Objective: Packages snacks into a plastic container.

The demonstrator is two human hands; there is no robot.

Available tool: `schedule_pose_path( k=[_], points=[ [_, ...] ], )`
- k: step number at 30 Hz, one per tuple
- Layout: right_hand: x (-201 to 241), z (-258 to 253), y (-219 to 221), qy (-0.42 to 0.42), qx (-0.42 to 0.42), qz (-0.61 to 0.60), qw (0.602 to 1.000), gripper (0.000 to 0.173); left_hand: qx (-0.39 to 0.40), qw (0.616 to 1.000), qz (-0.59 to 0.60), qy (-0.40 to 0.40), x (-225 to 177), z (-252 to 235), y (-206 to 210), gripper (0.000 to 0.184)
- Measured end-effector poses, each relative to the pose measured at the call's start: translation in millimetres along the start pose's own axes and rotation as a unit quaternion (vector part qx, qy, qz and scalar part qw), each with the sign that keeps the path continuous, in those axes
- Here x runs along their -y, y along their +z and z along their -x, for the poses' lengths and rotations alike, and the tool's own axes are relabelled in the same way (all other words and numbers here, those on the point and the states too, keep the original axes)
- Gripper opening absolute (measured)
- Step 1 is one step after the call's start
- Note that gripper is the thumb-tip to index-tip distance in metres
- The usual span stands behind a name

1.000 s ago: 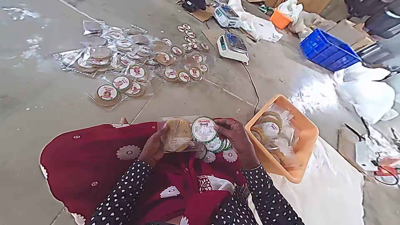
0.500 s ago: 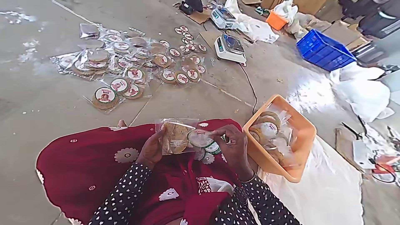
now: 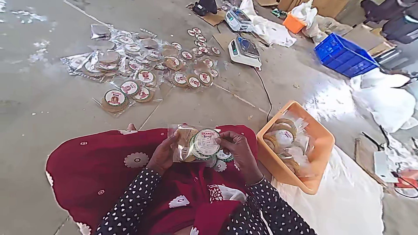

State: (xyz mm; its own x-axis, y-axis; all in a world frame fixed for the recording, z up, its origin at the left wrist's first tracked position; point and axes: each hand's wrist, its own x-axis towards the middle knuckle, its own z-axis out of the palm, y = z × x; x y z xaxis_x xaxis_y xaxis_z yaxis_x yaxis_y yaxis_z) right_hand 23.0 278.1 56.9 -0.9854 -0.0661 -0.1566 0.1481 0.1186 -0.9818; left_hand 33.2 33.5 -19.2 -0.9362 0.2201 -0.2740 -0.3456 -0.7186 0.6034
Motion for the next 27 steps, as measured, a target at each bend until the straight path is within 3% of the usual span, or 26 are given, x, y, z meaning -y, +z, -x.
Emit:
schedule_pose_path(
  k=[4, 7, 11, 14, 17, 19, 21, 24, 27],
  points=[
    [-2.1, -5.3, 10.2, 0.004, -0.007, 0.001, 1.000, 0.005, -0.033, 0.999, -0.003, -0.004, -0.2, 0.1, 0.1, 0.030],
    [-0.4, -6.4, 20.7, -0.005, -0.007, 0.005, 1.000, 0.010, 0.009, 1.000, 0.017, -0.007, 5.6, -7.8, -10.9, 0.047],
    [0.8, -8.0, 25.8, -0.092, -0.035, 0.129, 0.987, 0.010, -0.032, 0.999, 0.008, 0.000, 1.7, -1.5, 0.4, 0.029],
    [12.8, -11.8, 4.4, -0.140, -0.108, 0.203, 0.963, 0.014, -0.074, 0.997, 0.010, -0.005, -2.1, 3.9, 4.7, 0.024],
    [16.8, -13.9, -29.1, -0.162, -0.162, 0.173, 0.958, 0.015, -0.059, 0.995, 0.076, -0.008, 3.0, -1.6, -5.3, 0.027],
    [16.5, -9.9, -44.9, -0.171, -0.157, 0.189, 0.954, 0.027, -0.019, 0.985, 0.171, -0.006, 3.2, -7.0, -9.5, 0.030],
    [13.9, -1.9, -48.3, -0.184, -0.135, 0.231, 0.946, 0.030, -0.018, 0.981, 0.195, -0.004, -0.9, -7.9, -6.0, 0.031],
    [7.2, 8.6, -39.7, -0.217, -0.051, 0.259, 0.940, 0.012, -0.052, 0.991, 0.121, -0.021, 1.9, -6.8, -2.1, 0.032],
    [2.9, 12.2, -18.5, -0.194, -0.001, 0.263, 0.945, 0.016, -0.042, 0.998, 0.037, -0.016, 8.0, 0.1, -5.8, 0.038]
  ],
)
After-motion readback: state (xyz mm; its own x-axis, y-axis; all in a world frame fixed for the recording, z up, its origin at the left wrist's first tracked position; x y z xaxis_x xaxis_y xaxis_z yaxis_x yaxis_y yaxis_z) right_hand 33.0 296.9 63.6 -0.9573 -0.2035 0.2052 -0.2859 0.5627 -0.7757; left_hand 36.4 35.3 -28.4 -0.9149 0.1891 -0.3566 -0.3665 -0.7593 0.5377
